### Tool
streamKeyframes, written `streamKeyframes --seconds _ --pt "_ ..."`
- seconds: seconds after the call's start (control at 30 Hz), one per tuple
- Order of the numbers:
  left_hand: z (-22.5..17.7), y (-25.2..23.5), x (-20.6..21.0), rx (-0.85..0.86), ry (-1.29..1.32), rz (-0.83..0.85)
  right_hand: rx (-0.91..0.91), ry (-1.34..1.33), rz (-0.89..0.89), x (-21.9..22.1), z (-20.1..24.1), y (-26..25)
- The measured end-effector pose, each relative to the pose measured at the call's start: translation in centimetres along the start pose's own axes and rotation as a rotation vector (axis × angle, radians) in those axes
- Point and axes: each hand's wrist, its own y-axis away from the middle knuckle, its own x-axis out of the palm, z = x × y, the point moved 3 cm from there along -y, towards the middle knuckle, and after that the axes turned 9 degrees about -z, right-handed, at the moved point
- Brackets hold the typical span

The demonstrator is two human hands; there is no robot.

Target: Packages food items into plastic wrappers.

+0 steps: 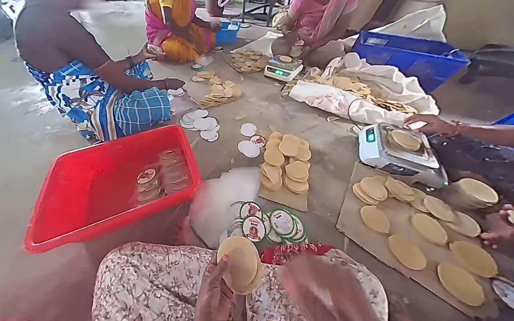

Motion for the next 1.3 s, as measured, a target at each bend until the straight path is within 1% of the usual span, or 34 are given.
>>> streamKeyframes --seconds 0.03,0.07,0.1,0.13,0.17,0.23,0.27,0.3,0.37,0.4,0.43,0.5,0.53,0.63,0.7,0.73,0.83,0.87,1.0,1.1,1.2,1.3 --pt "-0.1 0.2 0.0 -0.008 0.020 0.011 0.075 0.246 -0.020 0.3 -4.6 -1.1" --pt "-0.3 0.4 0.0 -0.022 0.047 0.008 0.183 0.419 0.013 0.6 -8.8 -2.0" --pt "-0.5 0.7 0.1 -0.043 0.088 -0.002 0.334 0.544 0.108 0.8 -12.4 -2.8" --pt "-0.7 0.9 0.3 -0.067 0.143 -0.005 0.509 0.628 0.231 1.2 -15.5 -3.3" --pt "-0.8 1.2 0.4 -0.085 0.205 -0.001 0.625 0.701 0.300 1.8 -18.2 -3.4" --pt "-1.1 1.4 0.3 -0.086 0.319 0.056 0.745 0.812 0.386 3.1 -21.7 -2.7" --pt "-1.2 1.5 0.1 -0.088 0.391 0.118 0.763 0.844 0.401 3.6 -22.9 -2.2" --pt "-1.2 1.4 -0.1 -0.108 0.484 0.219 0.764 0.876 0.406 3.9 -23.6 -1.8" --pt "-1.4 1.1 -0.2 -0.207 0.668 0.519 0.746 0.922 0.431 4.2 -23.8 -1.6" --pt "-1.6 1.0 0.0 -0.253 0.736 0.630 0.736 0.941 0.460 4.4 -23.7 -1.6" --pt "-1.7 1.0 0.2 -0.280 0.785 0.696 0.726 0.969 0.496 4.6 -23.6 -1.6" --pt "-1.7 1.4 0.7 -0.283 0.840 0.763 0.733 1.031 0.554 4.6 -23.6 -1.6" --pt "-1.7 1.5 1.0 -0.280 0.851 0.789 0.746 1.049 0.545 4.3 -23.7 -1.6" --pt "-1.8 1.7 1.2 -0.310 0.839 0.821 0.800 0.991 0.373 3.1 -23.9 -1.5" --pt "-1.8 1.7 1.0 -0.295 0.775 0.783 0.815 0.909 0.250 2.3 -23.8 -1.5" --pt "-1.8 1.8 0.8 -0.271 0.717 0.713 0.813 0.861 0.209 1.9 -23.5 -1.4" --pt "-1.8 2.3 0.6 -0.201 0.524 0.406 0.812 0.736 0.179 0.8 -22.6 -1.2" --pt "-1.8 2.4 0.6 -0.194 0.486 0.349 0.815 0.690 0.149 0.3 -22.8 -1.0" --pt "-1.1 2.2 0.2 -0.207 0.456 0.307 0.788 0.445 -0.118 -1.4 -24.4 0.4" --pt "-0.6 2.4 0.0 -0.205 0.439 0.280 0.819 0.352 -0.217 -2.4 -22.6 0.6" --pt "-0.4 2.8 0.0 -0.176 0.383 0.229 0.789 0.318 -0.266 -3.0 -20.0 0.9" --pt "0.1 2.8 -0.4 -0.129 0.205 0.136 0.709 0.318 -0.329 -3.6 -17.5 1.9"
